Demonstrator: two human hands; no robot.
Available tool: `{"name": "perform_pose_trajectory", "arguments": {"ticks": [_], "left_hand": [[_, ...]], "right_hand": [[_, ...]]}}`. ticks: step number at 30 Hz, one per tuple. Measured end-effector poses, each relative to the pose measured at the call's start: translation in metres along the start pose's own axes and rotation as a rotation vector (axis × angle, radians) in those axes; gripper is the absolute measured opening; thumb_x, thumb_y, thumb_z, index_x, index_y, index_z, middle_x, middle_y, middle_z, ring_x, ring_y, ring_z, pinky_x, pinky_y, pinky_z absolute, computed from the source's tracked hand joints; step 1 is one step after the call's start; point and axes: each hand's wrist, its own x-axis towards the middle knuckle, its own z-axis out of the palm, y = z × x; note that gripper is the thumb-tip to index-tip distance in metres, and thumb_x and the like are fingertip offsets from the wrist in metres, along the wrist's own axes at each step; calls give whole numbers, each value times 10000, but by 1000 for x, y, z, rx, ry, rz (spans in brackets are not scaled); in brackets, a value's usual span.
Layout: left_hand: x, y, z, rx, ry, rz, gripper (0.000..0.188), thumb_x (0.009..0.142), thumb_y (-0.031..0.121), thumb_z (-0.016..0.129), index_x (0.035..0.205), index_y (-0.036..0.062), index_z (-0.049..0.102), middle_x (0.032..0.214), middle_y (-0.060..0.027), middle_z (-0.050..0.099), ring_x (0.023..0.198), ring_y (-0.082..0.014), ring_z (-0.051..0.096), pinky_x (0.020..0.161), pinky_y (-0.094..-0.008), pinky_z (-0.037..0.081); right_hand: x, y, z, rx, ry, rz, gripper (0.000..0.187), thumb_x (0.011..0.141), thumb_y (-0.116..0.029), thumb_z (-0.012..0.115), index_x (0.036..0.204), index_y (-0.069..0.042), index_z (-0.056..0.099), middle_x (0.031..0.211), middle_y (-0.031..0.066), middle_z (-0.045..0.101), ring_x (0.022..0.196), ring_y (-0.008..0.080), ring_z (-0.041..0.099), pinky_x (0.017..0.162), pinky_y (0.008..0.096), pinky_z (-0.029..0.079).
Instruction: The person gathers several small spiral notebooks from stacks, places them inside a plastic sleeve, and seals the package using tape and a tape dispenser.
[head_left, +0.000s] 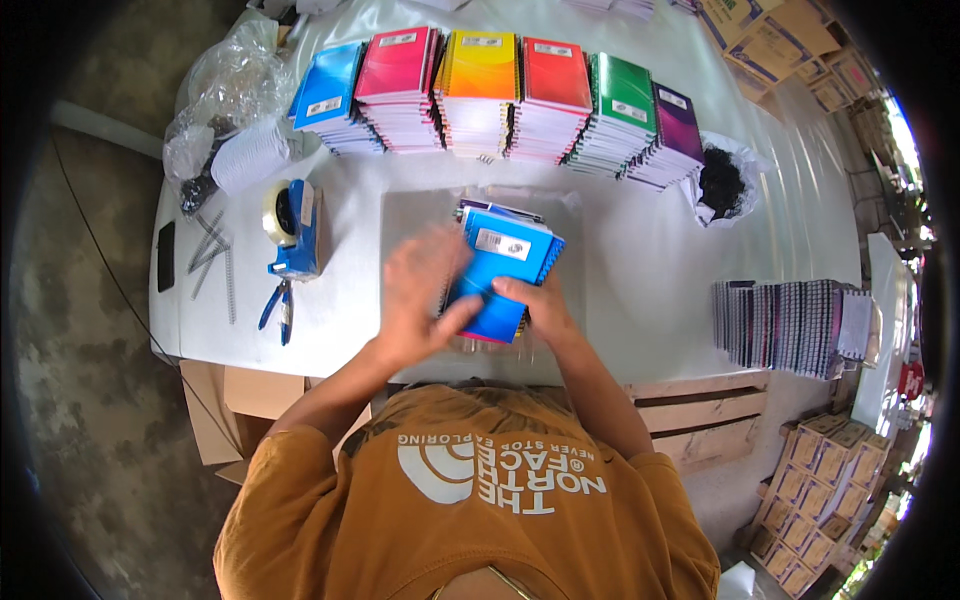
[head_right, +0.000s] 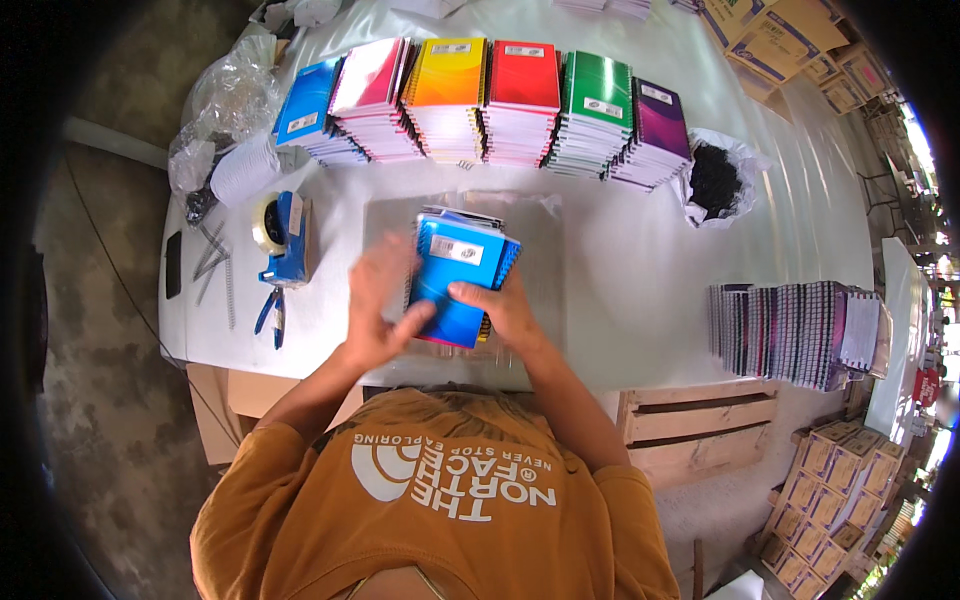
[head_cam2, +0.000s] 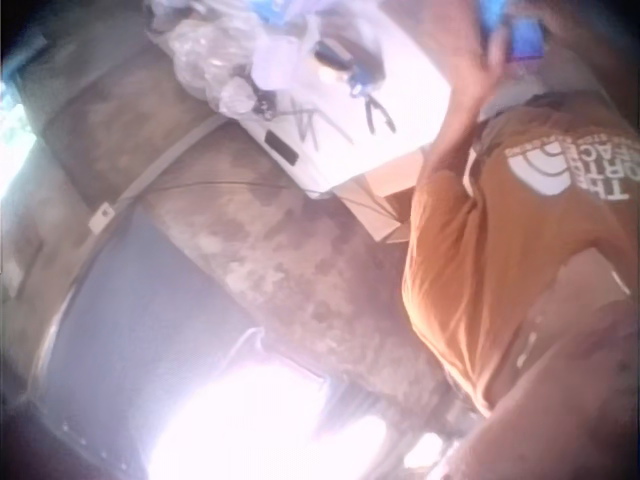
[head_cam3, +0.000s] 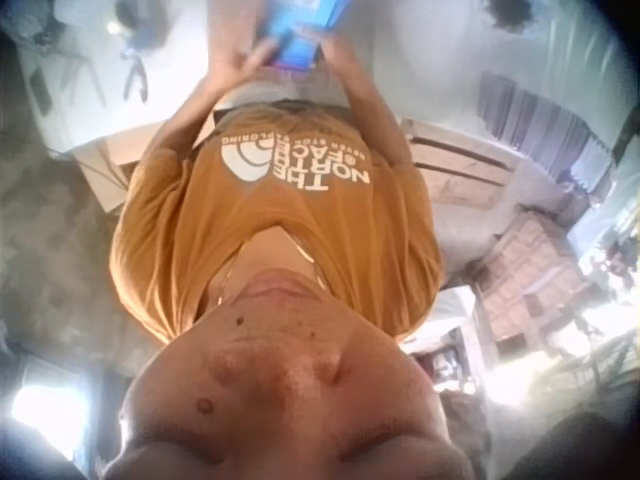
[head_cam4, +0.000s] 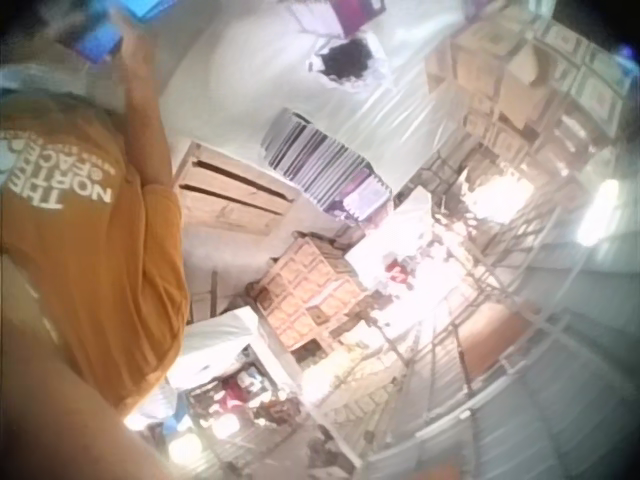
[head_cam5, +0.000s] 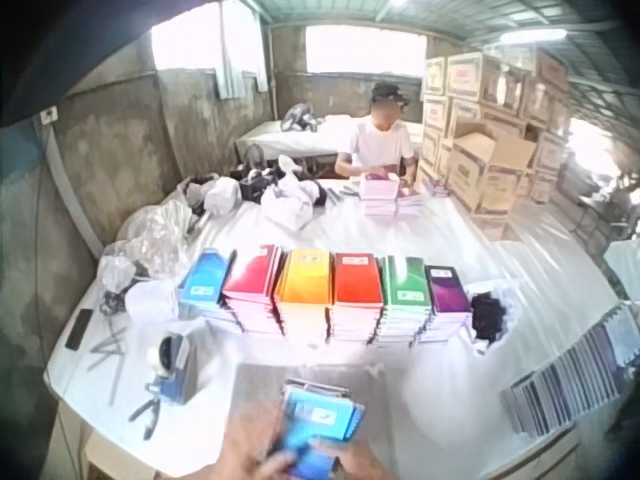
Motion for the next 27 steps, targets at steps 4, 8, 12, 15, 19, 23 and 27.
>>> {"name": "perform_pose_trajectory", "arguments": {"ticks": [4,8,12,15,19,23,27], "left_hand": [[-15,-22,18,-1055,-144,-634,951,637,85,691,1445,72,189,1337,-166,368,1251,-311,369,1069,-385,263],[-38,-31,57,-957,-148,-585,927,581,0,685,1389,76,236,1241,-125,400,1192,-244,406,1032,-352,312],[-42,-24,76,-888,-55,-556,867,592,-1,729,1324,71,270,1215,-119,410,1146,-229,438,986,-357,361],[-40,-32,76,-902,-60,-555,851,608,24,770,1300,71,277,1190,-115,435,1105,-216,460,960,-362,381],[-52,-53,97,-498,-148,-365,803,635,115,798,1292,64,339,1213,-129,451,1116,-269,477,967,-390,387],[-58,-76,94,-60,-388,-327,741,659,233,808,1273,69,428,1219,-149,473,1141,-353,465,988,-417,379],[-31,-49,56,-669,-250,-725,818,657,340,824,1253,-55,429,1166,-210,544,1052,-314,557,908,-374,458]], "right_hand": [[-4,13,-7,-387,-53,-276,993,560,-336,877,1334,-25,338,1257,116,485,1192,246,449,1012,381,348],[1,32,-16,-451,0,-462,1185,434,-615,829,1325,-14,332,1305,144,437,1285,262,341,1088,393,221],[6,40,-23,-361,-66,-480,1143,435,-591,844,1296,-8,369,1294,128,445,1246,267,393,1054,387,287],[6,41,-25,-344,-72,-509,1102,445,-571,853,1281,-19,392,1272,119,467,1216,254,427,1036,384,313],[8,62,-31,-434,24,-443,999,485,-499,872,1263,-56,431,1270,121,477,1198,258,453,998,394,362],[4,70,-51,-846,118,-349,835,552,-416,865,1208,-55,495,1178,154,551,1109,309,526,919,408,430],[7,4,-2,-921,254,-131,638,617,-415,821,1059,-14,594,930,178,650,864,364,626,779,404,499]]}}
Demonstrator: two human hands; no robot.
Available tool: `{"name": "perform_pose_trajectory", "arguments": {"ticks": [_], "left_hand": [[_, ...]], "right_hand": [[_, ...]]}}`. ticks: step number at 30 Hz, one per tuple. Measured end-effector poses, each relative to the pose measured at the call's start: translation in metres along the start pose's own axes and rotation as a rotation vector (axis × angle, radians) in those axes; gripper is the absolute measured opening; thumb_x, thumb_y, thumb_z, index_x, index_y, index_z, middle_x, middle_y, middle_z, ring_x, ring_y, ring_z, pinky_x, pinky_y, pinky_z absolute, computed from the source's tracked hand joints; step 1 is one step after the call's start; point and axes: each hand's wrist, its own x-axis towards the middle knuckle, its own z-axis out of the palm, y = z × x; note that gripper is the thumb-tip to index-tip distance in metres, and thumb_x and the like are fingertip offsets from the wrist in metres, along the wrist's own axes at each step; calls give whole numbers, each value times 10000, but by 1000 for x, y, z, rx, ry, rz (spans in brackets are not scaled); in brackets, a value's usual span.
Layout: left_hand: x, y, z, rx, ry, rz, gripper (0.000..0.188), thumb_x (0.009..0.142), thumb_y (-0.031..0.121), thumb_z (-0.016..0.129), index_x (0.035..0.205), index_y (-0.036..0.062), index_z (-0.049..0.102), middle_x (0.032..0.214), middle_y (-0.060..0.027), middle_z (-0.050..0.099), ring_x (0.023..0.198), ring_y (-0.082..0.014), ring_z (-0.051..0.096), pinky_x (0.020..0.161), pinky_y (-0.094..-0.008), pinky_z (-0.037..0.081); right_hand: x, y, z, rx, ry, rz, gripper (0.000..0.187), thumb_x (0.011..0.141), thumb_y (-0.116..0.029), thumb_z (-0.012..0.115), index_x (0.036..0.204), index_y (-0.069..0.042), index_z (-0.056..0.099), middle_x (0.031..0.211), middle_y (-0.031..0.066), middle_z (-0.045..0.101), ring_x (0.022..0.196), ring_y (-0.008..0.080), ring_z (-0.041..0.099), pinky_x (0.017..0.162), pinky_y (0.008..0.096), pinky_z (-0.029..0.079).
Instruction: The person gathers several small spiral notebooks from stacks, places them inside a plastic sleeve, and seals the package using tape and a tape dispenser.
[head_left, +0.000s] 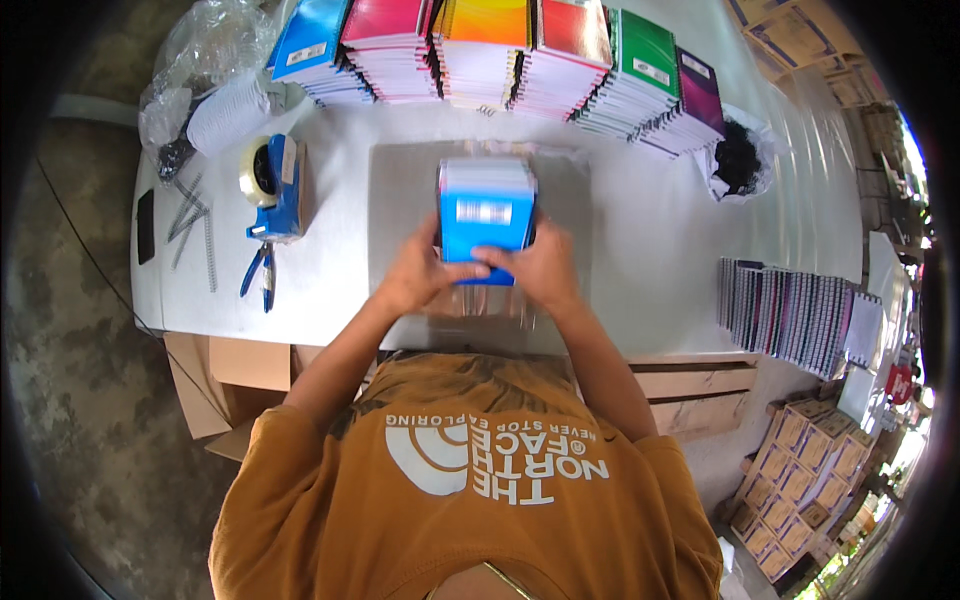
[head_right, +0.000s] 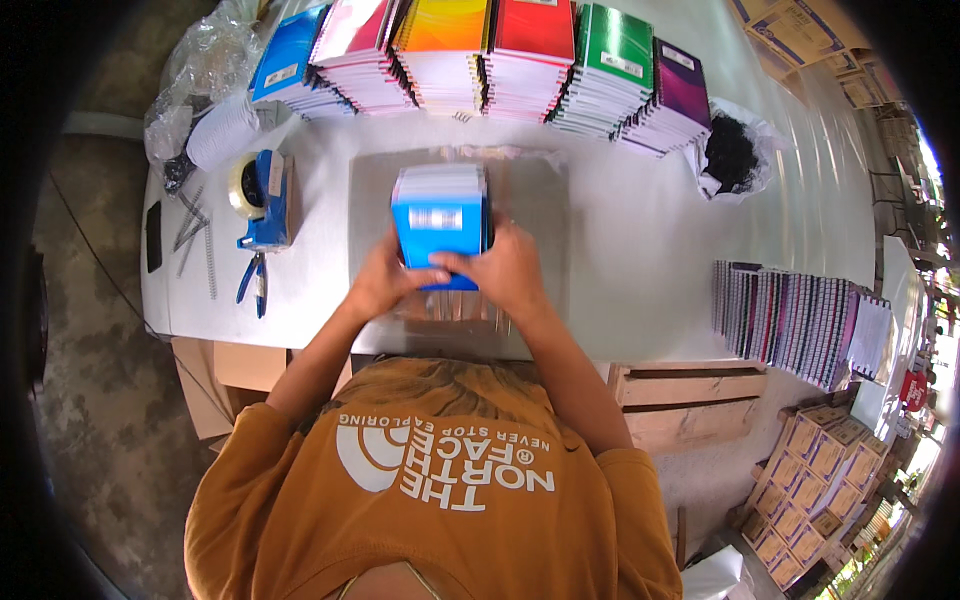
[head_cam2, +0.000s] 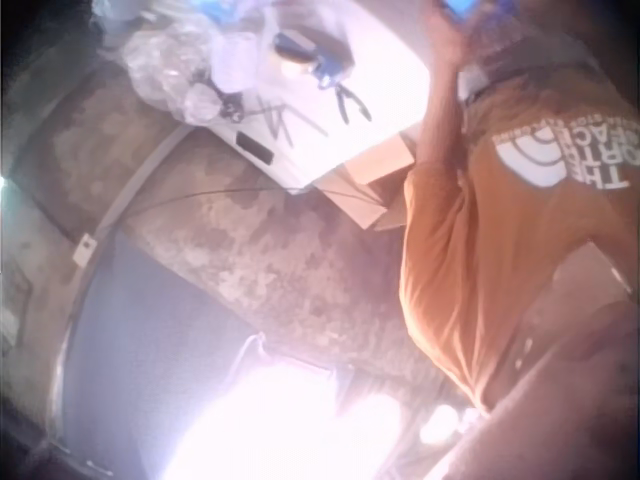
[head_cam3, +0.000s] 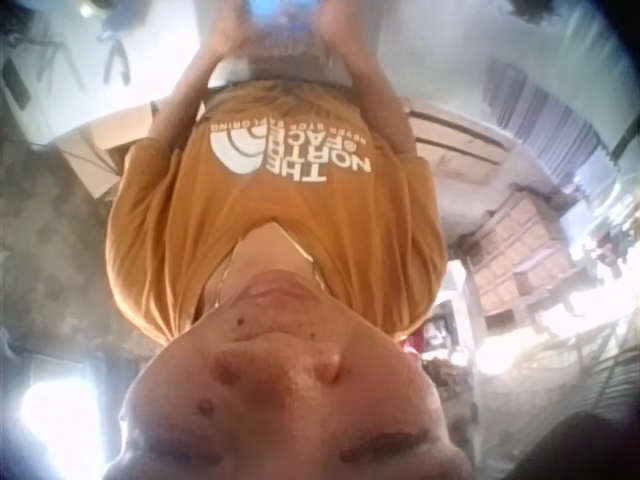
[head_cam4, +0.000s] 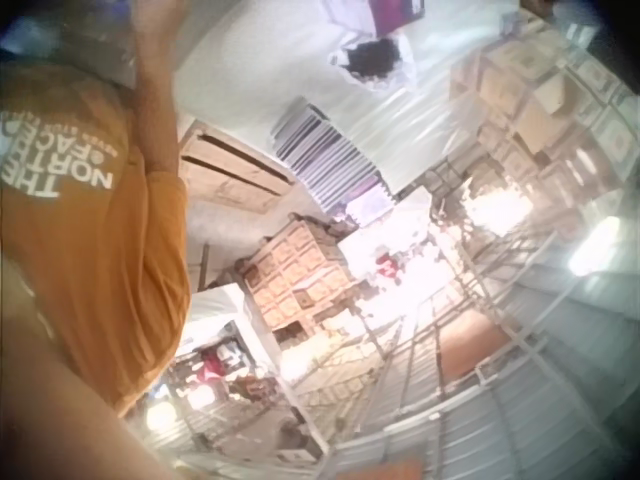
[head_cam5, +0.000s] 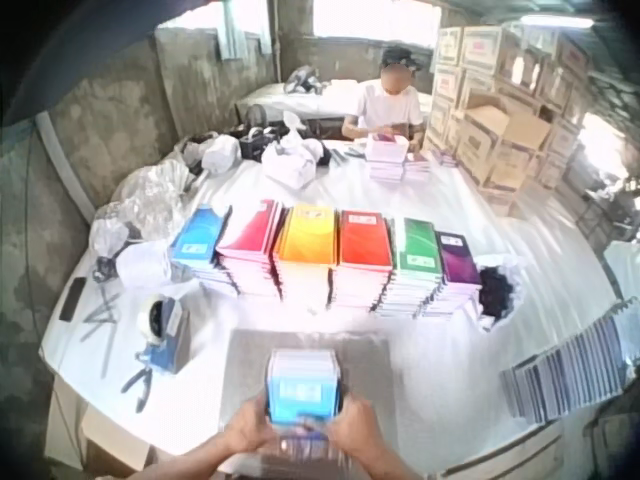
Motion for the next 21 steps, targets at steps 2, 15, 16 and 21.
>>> {"name": "perform_pose_trajectory", "arguments": {"ticks": [2,15,16,21], "left_hand": [[5,3,-2,-103,83,-68,865,645,457,818,1138,-165,474,1041,-224,611,938,-236,616,804,-329,507],[6,-17,-24,912,635,-127,605,872,483,541,1257,17,511,1297,-212,495,1210,-380,444,985,-466,347],[7,-54,-20,1065,749,-119,514,904,385,511,1336,112,458,1439,-182,330,1330,-387,262,1045,-505,234],[2,-55,6,1007,719,57,368,880,211,584,1238,129,556,1402,-170,384,1277,-370,338,1069,-495,192]], "right_hand": [[11,1,3,-46,-2,79,600,689,-518,726,881,43,637,759,218,653,694,395,640,668,423,514],[-2,65,5,-715,499,-61,413,906,-380,489,980,-21,677,1247,220,521,1235,374,403,1013,532,269],[-8,77,11,-787,511,-69,382,902,-346,503,1027,-20,659,1273,217,499,1268,374,354,1029,536,226],[-19,79,15,-867,434,-202,355,870,-186,592,1183,-19,566,1272,207,492,1281,331,378,1059,458,261]]}}
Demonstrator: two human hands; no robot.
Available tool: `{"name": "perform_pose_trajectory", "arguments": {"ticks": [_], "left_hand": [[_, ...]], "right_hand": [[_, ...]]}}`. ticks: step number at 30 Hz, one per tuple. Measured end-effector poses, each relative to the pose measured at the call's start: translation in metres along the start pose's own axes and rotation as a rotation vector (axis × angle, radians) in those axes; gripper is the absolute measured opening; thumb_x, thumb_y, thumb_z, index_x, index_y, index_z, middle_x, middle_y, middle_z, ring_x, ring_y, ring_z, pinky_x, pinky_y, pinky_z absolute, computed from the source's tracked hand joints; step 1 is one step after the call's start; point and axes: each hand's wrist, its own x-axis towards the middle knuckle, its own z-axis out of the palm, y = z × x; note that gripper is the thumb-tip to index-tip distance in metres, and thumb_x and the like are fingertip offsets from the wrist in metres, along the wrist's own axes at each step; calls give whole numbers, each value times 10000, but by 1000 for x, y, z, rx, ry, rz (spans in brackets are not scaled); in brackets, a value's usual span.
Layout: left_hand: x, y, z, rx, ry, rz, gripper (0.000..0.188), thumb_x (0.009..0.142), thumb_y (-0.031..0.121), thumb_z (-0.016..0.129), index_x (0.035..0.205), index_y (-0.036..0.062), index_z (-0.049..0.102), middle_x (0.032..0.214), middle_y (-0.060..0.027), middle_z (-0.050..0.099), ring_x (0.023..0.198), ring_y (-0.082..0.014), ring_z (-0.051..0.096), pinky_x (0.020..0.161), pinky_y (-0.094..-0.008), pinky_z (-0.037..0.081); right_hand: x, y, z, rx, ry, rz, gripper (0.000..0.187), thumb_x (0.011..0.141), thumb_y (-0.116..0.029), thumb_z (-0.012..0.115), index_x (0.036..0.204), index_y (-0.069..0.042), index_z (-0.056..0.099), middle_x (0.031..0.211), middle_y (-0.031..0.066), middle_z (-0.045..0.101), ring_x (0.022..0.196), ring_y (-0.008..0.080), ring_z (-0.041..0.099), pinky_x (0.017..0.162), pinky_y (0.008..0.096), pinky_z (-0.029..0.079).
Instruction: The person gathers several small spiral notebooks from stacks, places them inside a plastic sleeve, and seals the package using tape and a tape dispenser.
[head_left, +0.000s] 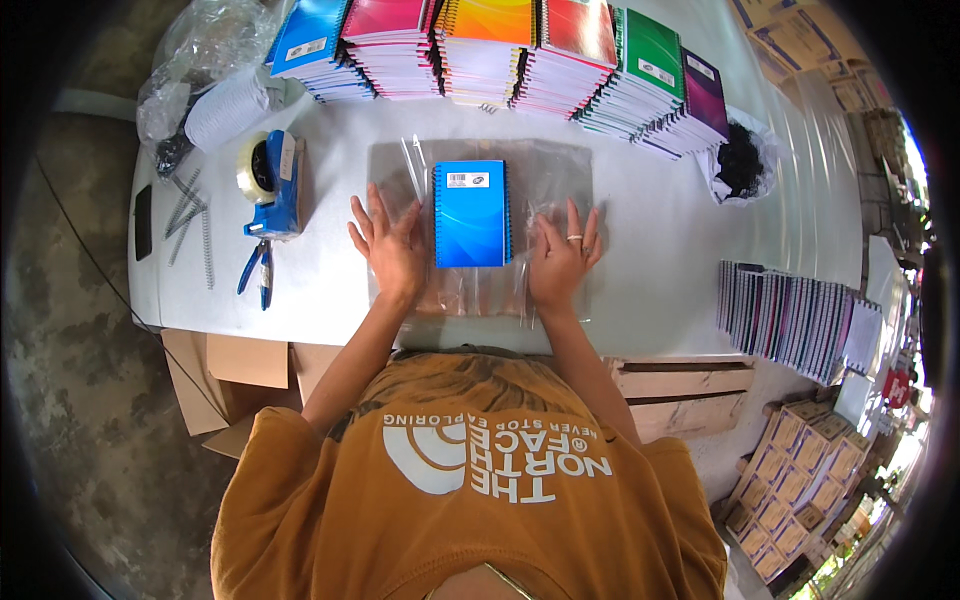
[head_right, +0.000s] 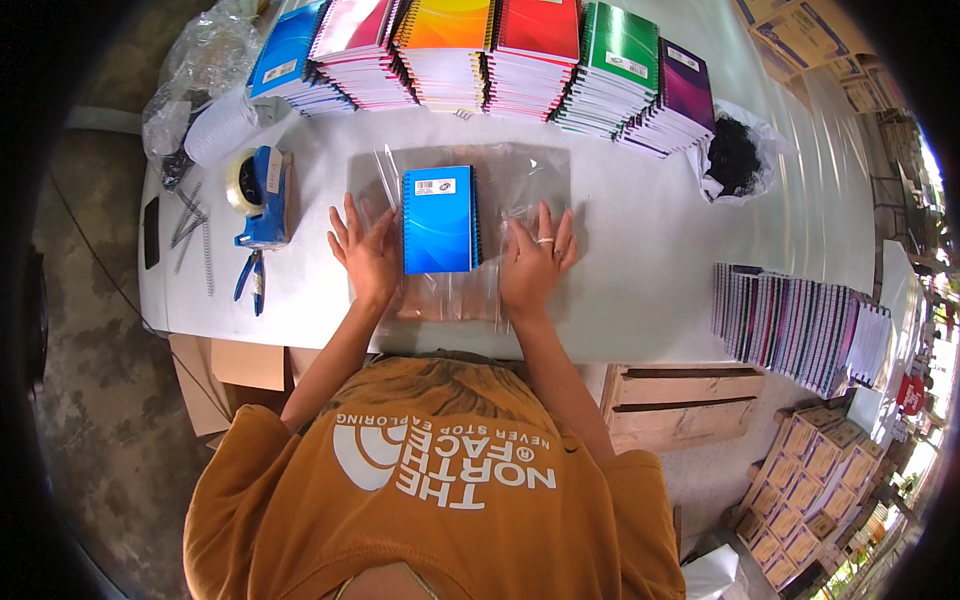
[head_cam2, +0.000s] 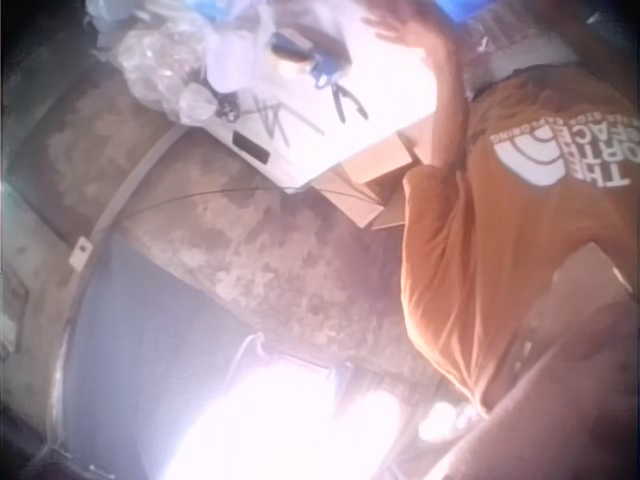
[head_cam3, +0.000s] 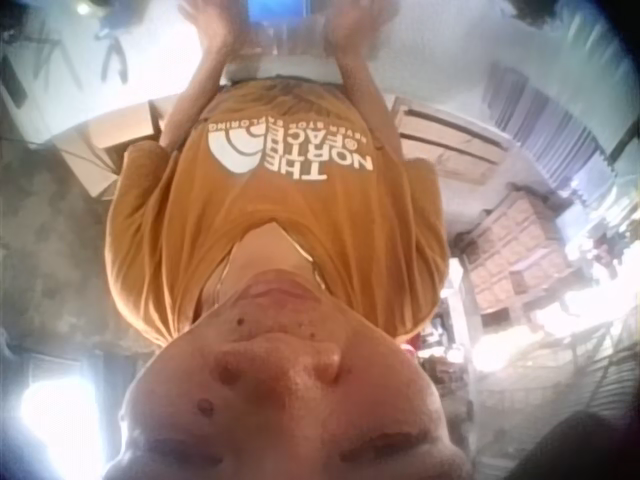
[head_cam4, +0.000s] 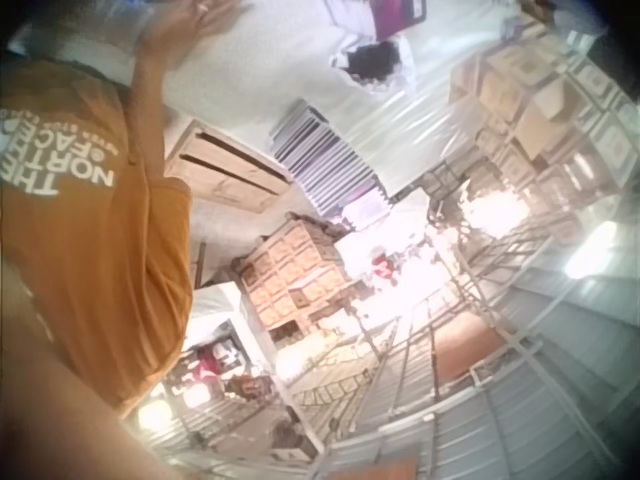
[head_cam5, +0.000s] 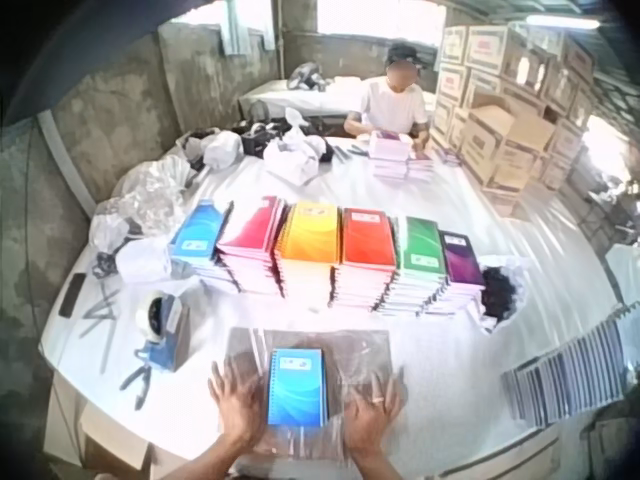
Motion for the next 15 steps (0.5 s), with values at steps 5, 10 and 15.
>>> {"name": "perform_pose_trajectory", "arguments": {"ticks": [5,10,15], "left_hand": [[28,9,-44,-788,-304,-464,501,782,234,738,1136,-65,547,969,-144,639,798,-194,620,706,-269,470],[45,-31,-63,-827,-958,-504,270,827,283,689,839,22,621,849,-68,600,704,-127,570,658,-253,450],[48,2,-56,-886,-523,103,167,832,216,655,780,69,595,1307,-181,440,1224,-269,389,994,-400,310]], "right_hand": [[26,-4,-28,1019,-61,675,434,783,-207,715,1105,47,573,1087,157,579,1002,225,587,864,319,436],[55,27,-62,921,-793,738,415,774,-259,725,971,85,602,1074,181,592,950,174,608,821,285,452],[59,20,-44,966,-519,72,281,817,-215,665,901,48,614,1351,264,436,1238,271,465,973,363,371]]}}
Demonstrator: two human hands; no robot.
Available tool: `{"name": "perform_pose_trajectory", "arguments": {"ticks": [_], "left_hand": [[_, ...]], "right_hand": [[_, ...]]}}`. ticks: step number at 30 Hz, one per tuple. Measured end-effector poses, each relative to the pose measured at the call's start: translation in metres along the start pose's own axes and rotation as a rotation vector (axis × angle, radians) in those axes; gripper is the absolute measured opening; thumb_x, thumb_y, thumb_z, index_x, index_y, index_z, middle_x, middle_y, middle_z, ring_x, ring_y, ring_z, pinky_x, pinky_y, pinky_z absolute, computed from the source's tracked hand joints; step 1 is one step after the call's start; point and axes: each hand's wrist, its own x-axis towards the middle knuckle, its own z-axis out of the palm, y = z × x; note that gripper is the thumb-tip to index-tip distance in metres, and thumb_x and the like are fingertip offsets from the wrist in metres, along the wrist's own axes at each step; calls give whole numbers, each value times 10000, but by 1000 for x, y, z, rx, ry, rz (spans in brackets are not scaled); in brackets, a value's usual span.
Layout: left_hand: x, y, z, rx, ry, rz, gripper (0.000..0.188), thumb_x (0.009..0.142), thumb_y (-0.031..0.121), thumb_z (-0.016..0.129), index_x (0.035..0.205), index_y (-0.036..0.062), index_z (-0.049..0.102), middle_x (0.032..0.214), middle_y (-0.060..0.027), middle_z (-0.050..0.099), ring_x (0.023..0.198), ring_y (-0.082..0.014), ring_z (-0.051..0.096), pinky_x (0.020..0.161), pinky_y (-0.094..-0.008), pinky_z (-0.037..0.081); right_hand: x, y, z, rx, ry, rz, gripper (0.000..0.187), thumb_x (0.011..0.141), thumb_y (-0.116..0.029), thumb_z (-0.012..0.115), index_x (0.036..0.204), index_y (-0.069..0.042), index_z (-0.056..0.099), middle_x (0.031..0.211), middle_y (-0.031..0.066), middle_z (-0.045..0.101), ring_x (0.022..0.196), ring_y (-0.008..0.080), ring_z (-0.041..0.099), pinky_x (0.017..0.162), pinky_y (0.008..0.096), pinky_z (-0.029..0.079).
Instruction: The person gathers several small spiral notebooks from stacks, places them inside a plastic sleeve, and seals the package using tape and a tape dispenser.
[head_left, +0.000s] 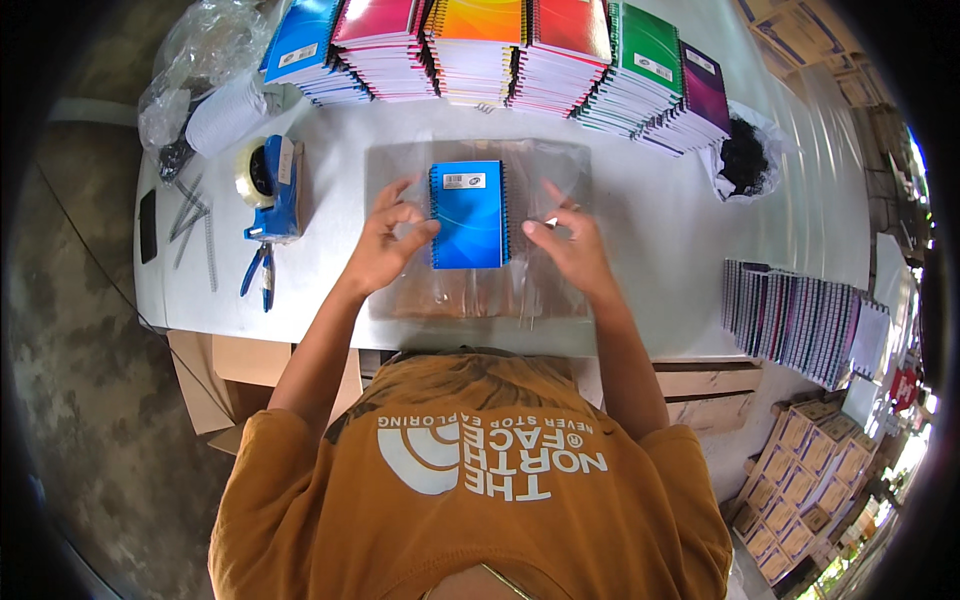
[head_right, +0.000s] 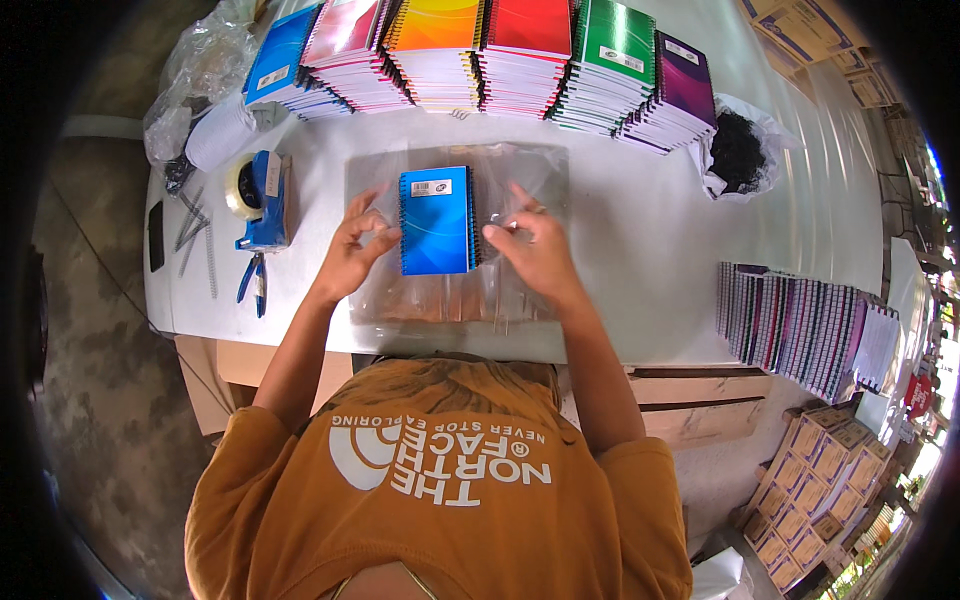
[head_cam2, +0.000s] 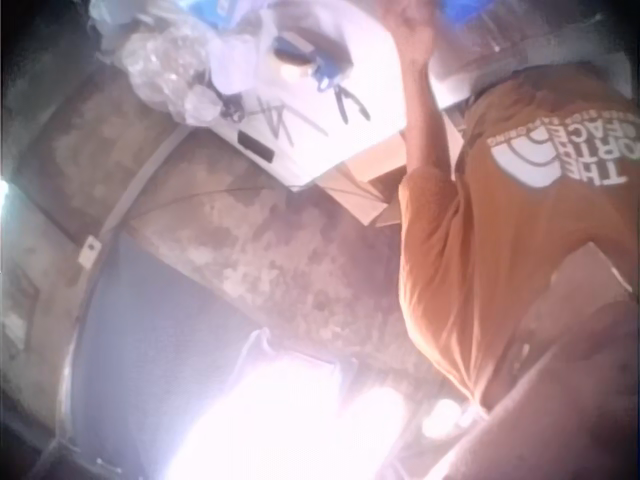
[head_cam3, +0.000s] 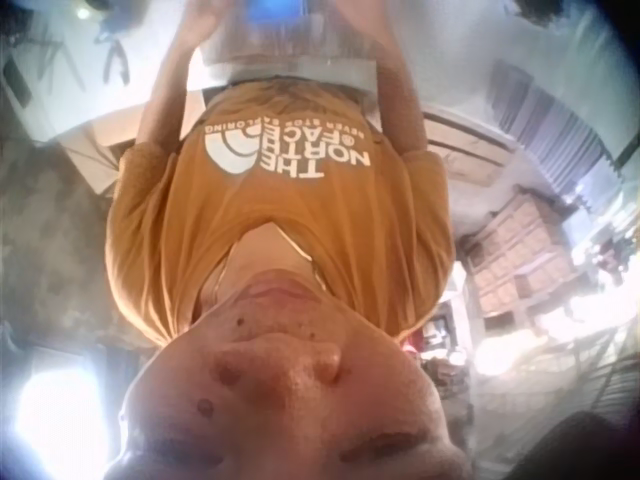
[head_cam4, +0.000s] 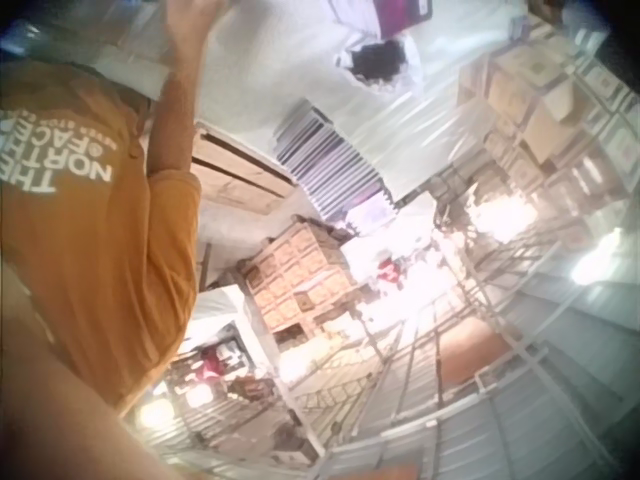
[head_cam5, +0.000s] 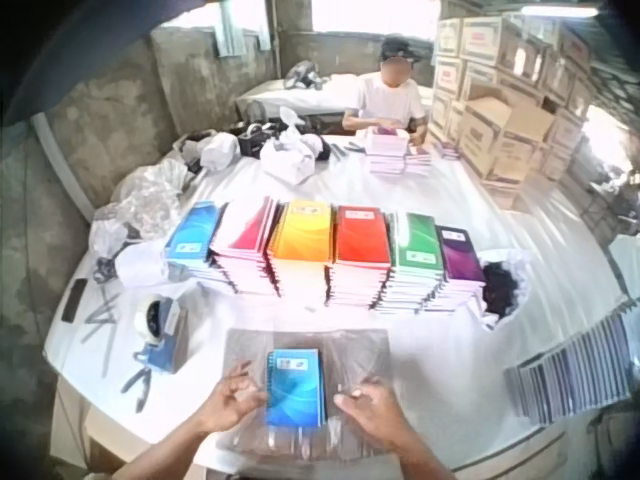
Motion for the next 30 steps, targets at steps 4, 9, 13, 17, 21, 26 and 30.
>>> {"name": "perform_pose_trajectory", "arguments": {"ticks": [4,9,13,17,21,26,30], "left_hand": [[11,11,37,177,-59,142,133,835,158,620,797,53,547,1482,-203,247,1410,-351,120,1109,-533,86],[-15,12,63,662,-182,171,288,863,223,535,1061,24,472,1514,-199,137,1418,-334,64,1106,-558,3],[-16,21,61,592,-343,23,690,866,257,439,1438,6,144,1536,-171,32,1426,-294,-13,1103,-539,-60],[-11,13,47,-91,-365,-92,803,856,250,397,1459,66,-100,1545,-143,-12,1426,-279,-52,1104,-504,-92],[1,12,35,-321,-370,-122,748,874,258,408,1474,81,-2,1538,-147,79,1425,-291,27,1118,-485,-40],[-24,4,39,1020,-74,251,592,868,255,548,1404,101,349,1504,-116,231,1398,-309,172,1094,-559,120],[-97,11,75,738,-243,333,648,819,266,624,1393,111,366,1460,-123,323,1385,-299,216,1093,-551,136]], "right_hand": [[1,13,64,481,121,-28,172,860,-136,573,818,31,568,1449,263,271,1397,331,174,1085,412,205],[-28,12,97,416,191,-107,196,885,-117,511,743,17,507,1474,261,199,1403,409,56,1107,460,121],[-24,4,94,174,148,-160,218,883,-155,520,753,20,539,1461,276,221,1384,468,56,1100,508,103],[-15,-2,88,-378,13,-255,242,872,-188,506,800,24,599,1472,247,220,1389,439,79,1077,592,79],[1,-7,63,-484,-256,-278,223,842,-194,518,790,-7,627,1502,198,174,1412,350,73,1065,633,46],[10,-16,50,-306,-423,-45,235,799,-244,580,657,-59,609,1529,92,158,1424,298,57,1039,678,20],[11,-15,51,-306,-467,25,250,783,-272,610,643,-66,619,1535,84,137,1430,277,31,1035,683,18]]}}
